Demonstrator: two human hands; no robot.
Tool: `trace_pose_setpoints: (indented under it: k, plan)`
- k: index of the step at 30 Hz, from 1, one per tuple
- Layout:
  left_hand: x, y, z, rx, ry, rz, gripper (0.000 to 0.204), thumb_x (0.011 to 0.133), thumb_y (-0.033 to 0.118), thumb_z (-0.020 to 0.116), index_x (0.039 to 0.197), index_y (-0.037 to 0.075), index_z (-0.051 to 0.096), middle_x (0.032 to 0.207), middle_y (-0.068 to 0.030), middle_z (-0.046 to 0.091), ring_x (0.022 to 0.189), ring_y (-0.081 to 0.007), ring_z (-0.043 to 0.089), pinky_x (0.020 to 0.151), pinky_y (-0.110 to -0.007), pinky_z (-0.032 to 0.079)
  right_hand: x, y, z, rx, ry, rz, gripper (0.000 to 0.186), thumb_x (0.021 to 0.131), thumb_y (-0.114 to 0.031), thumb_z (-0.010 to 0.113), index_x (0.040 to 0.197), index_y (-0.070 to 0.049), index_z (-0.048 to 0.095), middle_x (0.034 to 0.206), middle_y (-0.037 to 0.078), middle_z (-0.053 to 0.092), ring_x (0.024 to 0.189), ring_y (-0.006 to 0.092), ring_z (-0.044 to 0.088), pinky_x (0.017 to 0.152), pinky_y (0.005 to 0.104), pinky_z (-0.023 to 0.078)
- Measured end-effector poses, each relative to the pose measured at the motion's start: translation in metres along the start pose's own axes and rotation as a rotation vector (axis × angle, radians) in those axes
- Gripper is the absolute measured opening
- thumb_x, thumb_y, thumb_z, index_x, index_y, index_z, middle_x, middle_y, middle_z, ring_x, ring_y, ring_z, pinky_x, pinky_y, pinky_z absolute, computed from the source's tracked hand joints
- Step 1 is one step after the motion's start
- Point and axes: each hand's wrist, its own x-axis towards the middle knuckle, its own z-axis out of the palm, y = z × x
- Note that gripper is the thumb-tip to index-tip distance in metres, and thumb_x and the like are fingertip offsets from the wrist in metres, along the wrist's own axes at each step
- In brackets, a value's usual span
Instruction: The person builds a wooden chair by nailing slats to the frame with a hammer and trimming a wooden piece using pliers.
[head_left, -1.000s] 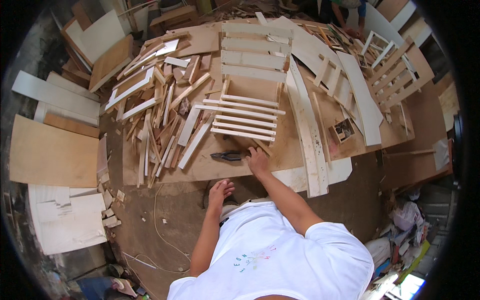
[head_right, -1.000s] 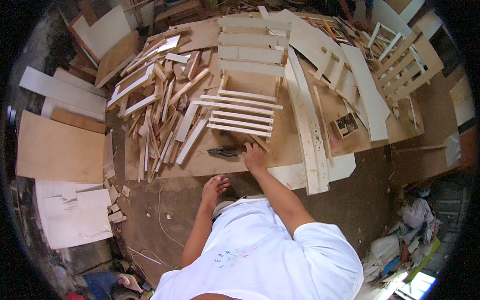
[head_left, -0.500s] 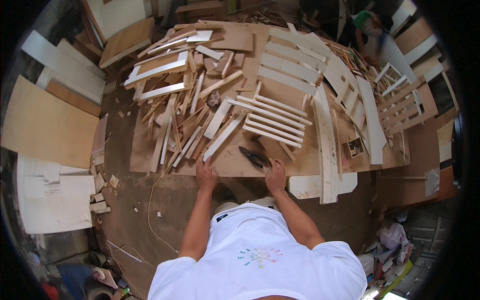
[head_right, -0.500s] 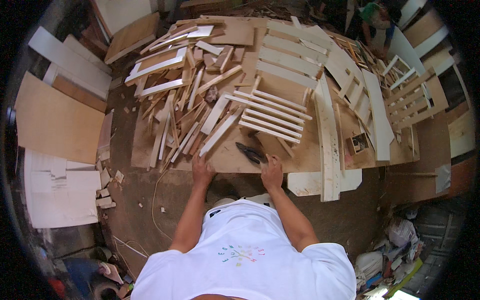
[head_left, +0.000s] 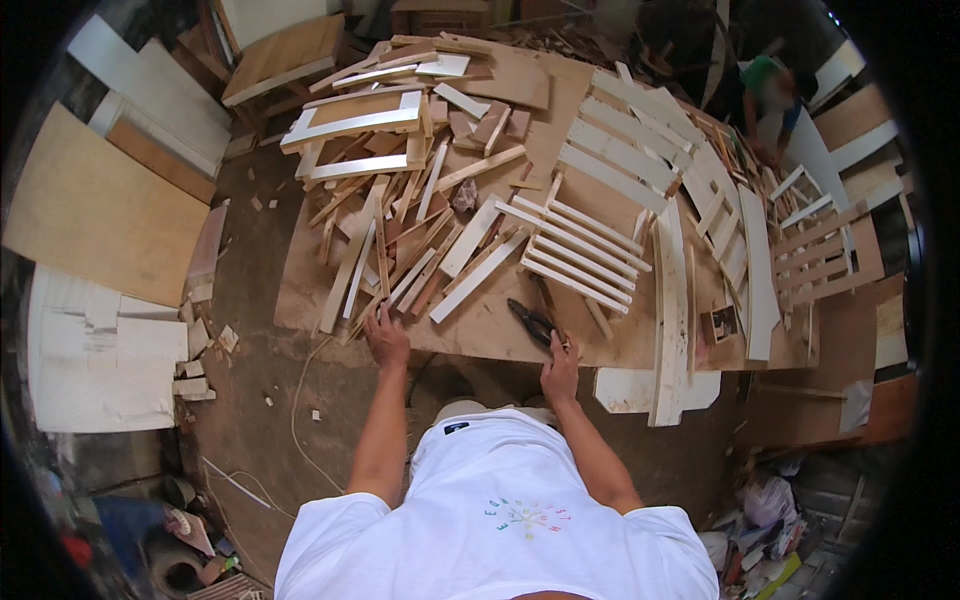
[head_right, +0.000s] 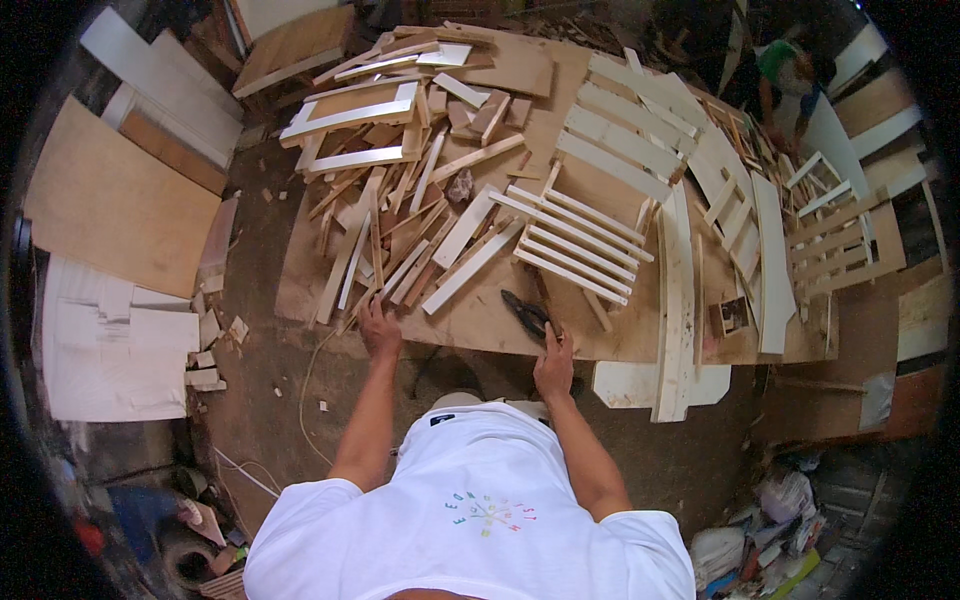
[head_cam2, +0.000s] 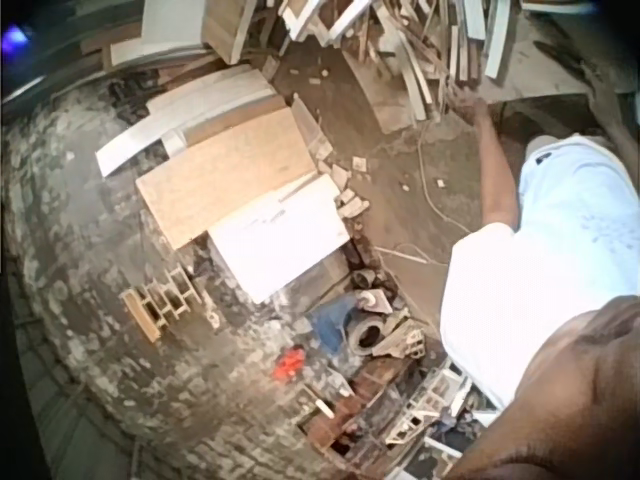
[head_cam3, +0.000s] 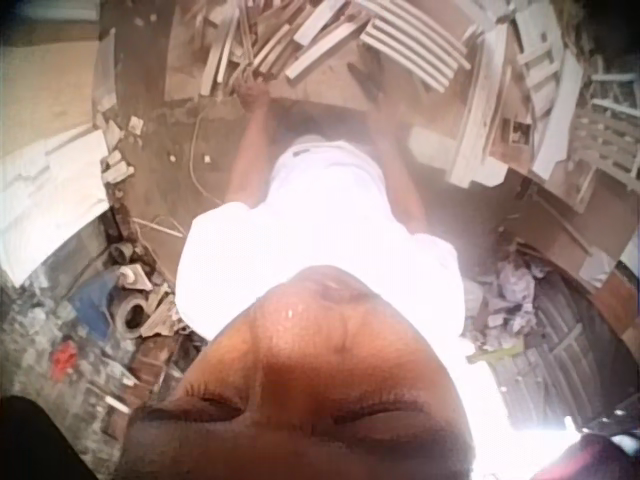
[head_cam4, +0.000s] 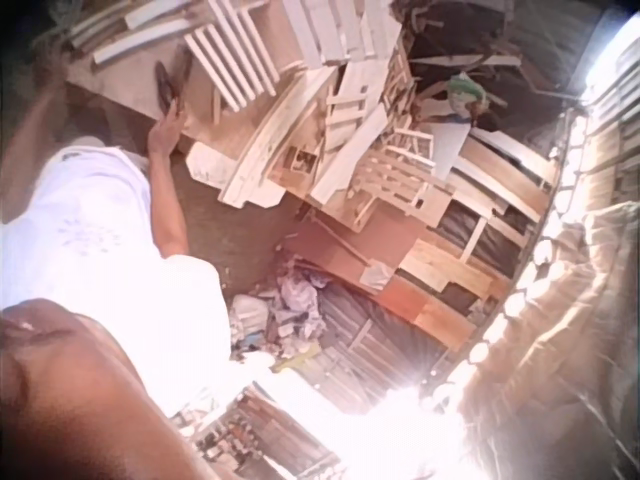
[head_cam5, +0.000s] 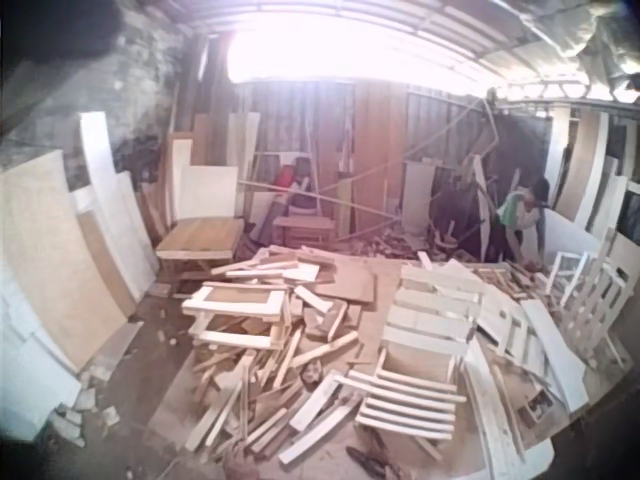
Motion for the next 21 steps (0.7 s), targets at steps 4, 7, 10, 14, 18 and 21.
trace_pose_setpoints:
  k: [4, 7, 10, 14, 18, 21]
  plan:
    - [-0.004, -0.008, -0.004, 0.032, -0.093, 0.003, 0.062, 0.09, 0.011, 0.076, 0.148, 0.007, 0.054, 0.145, -0.0174, 0.051, 0.138, -0.0388, 0.046, 0.114, -0.049, 0.043, -0.001, -0.011, 0.003, 0.032, 0.004, 0.028, 0.082, 0.088, 0.001, 0.065, 0.163, -0.017, 0.037, 0.161, 0.025, 0.034, 0.142, 0.0461, 0.045, 0.116, 0.0492, 0.044]
    - [-0.011, -0.003, -0.004, 0.049, -0.138, -0.054, 0.062, 0.089, 0.012, 0.077, 0.146, 0.008, 0.055, 0.144, -0.0172, 0.052, 0.138, -0.0383, 0.046, 0.112, -0.05, 0.043, 0.0, -0.01, -0.001, 0.048, -0.014, 0.057, 0.083, 0.088, -0.001, 0.066, 0.164, -0.017, 0.036, 0.161, 0.025, 0.034, 0.143, 0.0468, 0.043, 0.118, 0.0492, 0.042]
    - [-0.019, -0.003, -0.003, 0.046, 0.057, -0.033, 0.057, 0.091, 0.013, 0.074, 0.144, 0.01, 0.057, 0.139, -0.0167, 0.055, 0.136, -0.0367, 0.049, 0.111, -0.053, 0.042, 0.003, -0.004, -0.008, 0.005, 0.012, 0.006, 0.082, 0.087, -0.003, 0.068, 0.162, -0.017, 0.038, 0.16, 0.025, 0.035, 0.145, 0.0467, 0.042, 0.119, 0.0503, 0.041]
    - [-0.003, -0.049, -0.006, 0.165, 0.288, -0.01, 0.048, 0.092, 0.014, 0.073, 0.138, 0.011, 0.062, 0.131, -0.0142, 0.058, 0.129, -0.0339, 0.054, 0.11, -0.057, 0.04, 0.006, -0.008, 0.001, -0.007, 0.011, 0.02, 0.08, 0.087, -0.006, 0.07, 0.16, -0.017, 0.041, 0.155, 0.027, 0.04, 0.144, 0.0471, 0.042, 0.118, 0.0526, 0.04]
    - [0.011, -0.068, -0.017, 0.207, 0.002, -0.04, 0.041, 0.094, 0.012, 0.067, 0.136, 0.011, 0.063, 0.127, -0.0099, 0.059, 0.121, -0.032, 0.058, 0.102, -0.051, 0.043, 0.013, -0.006, 0.007, -0.103, -0.022, 0.047, 0.078, 0.086, -0.007, 0.071, 0.158, -0.017, 0.045, 0.149, 0.028, 0.045, 0.139, 0.0475, 0.046, 0.116, 0.0525, 0.041]
    - [0.012, -0.078, -0.035, 0.163, 0.049, -0.025, 0.033, 0.096, 0.014, 0.067, 0.13, 0.011, 0.065, 0.122, -0.0074, 0.061, 0.114, -0.0307, 0.061, 0.098, -0.048, 0.044, 0.019, -0.02, 0.009, -0.04, -0.036, 0.117, 0.075, 0.085, -0.007, 0.073, 0.156, -0.015, 0.048, 0.147, 0.026, 0.048, 0.137, 0.0457, 0.048, 0.118, 0.0506, 0.039]
